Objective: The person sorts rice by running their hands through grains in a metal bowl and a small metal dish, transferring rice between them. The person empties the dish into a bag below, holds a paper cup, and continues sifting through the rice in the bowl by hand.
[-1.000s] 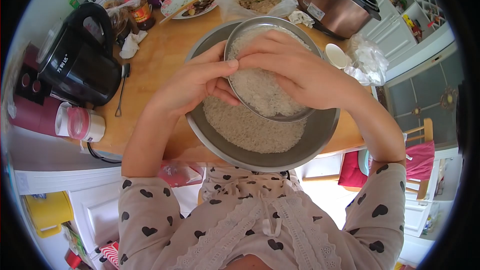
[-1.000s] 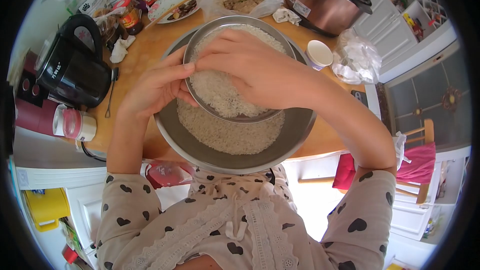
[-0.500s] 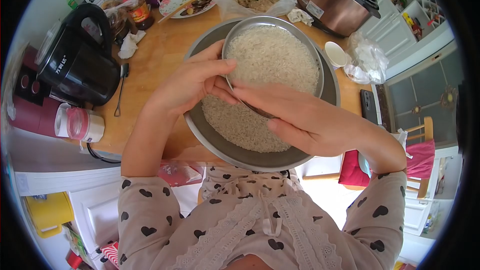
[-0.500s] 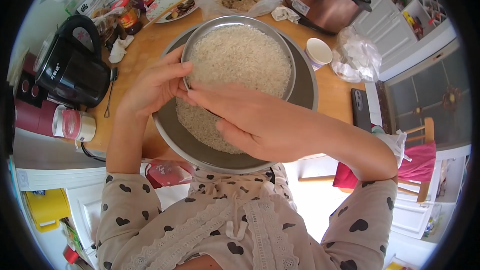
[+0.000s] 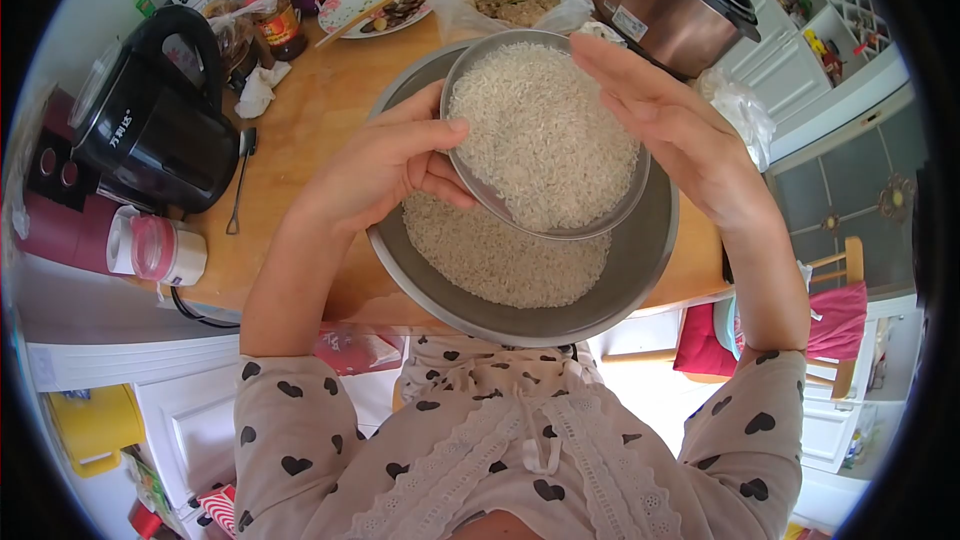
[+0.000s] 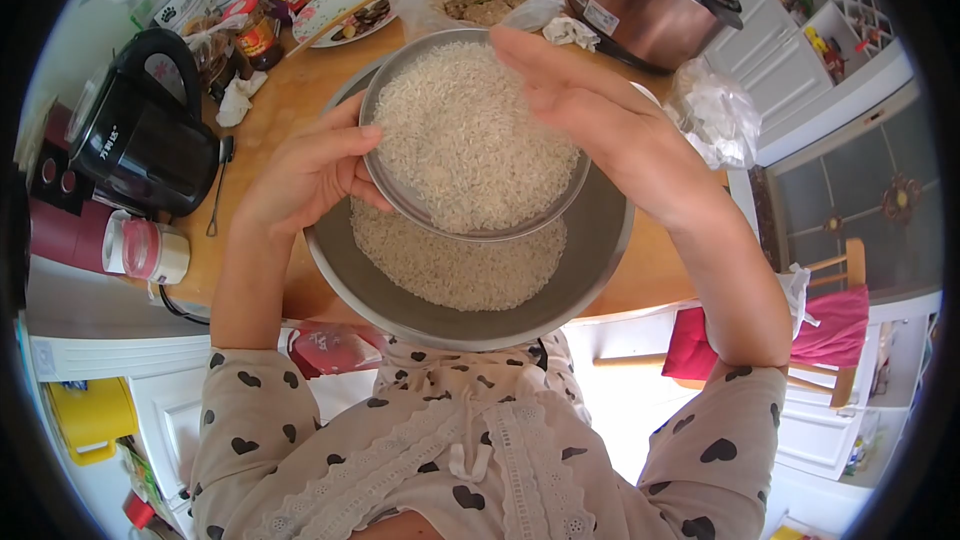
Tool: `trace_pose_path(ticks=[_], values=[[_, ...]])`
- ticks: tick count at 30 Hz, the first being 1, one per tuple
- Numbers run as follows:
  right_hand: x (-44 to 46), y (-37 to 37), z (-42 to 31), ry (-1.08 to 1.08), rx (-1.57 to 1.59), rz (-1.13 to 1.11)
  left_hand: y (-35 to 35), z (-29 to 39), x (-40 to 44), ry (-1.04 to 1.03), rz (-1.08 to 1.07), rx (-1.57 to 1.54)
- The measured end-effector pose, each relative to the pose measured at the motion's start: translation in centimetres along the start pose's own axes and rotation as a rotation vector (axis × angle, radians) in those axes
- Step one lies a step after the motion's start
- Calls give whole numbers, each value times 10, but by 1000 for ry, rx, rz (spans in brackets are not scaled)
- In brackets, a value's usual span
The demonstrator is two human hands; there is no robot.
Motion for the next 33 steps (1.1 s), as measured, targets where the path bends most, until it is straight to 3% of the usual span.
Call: trace_pose_path(ticks=[4, 9, 15, 21, 26, 33], values=[[-7, -19, -15, 65, -171, -158, 1, -1, 0, 4, -2, 17], [-26, -81, 1, -18, -370, -573, 3, 0, 0, -8, 7, 33], [-22, -105, 4, 57, -456, -678, 4, -3, 0, 4, 2, 51], [-1, -86, 15, 71, -826, -528, 0, -1, -1, 4, 1, 24], [11, -42, 11, -25, -451, -354, 2, -2, 0, 4, -18, 15], [13, 2, 10, 19, -114, -198, 3, -2, 0, 3, -10, 41]])
Point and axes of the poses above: each hand's wrist, its own x-axis towards the middle knuckle, its own y-axis out of the back of the hand, z = x × y, the point moved 10 cm from there along x, towards the middle knuckle, and after that the axes turned 11 degrees about -z, right-handed, at the moved point
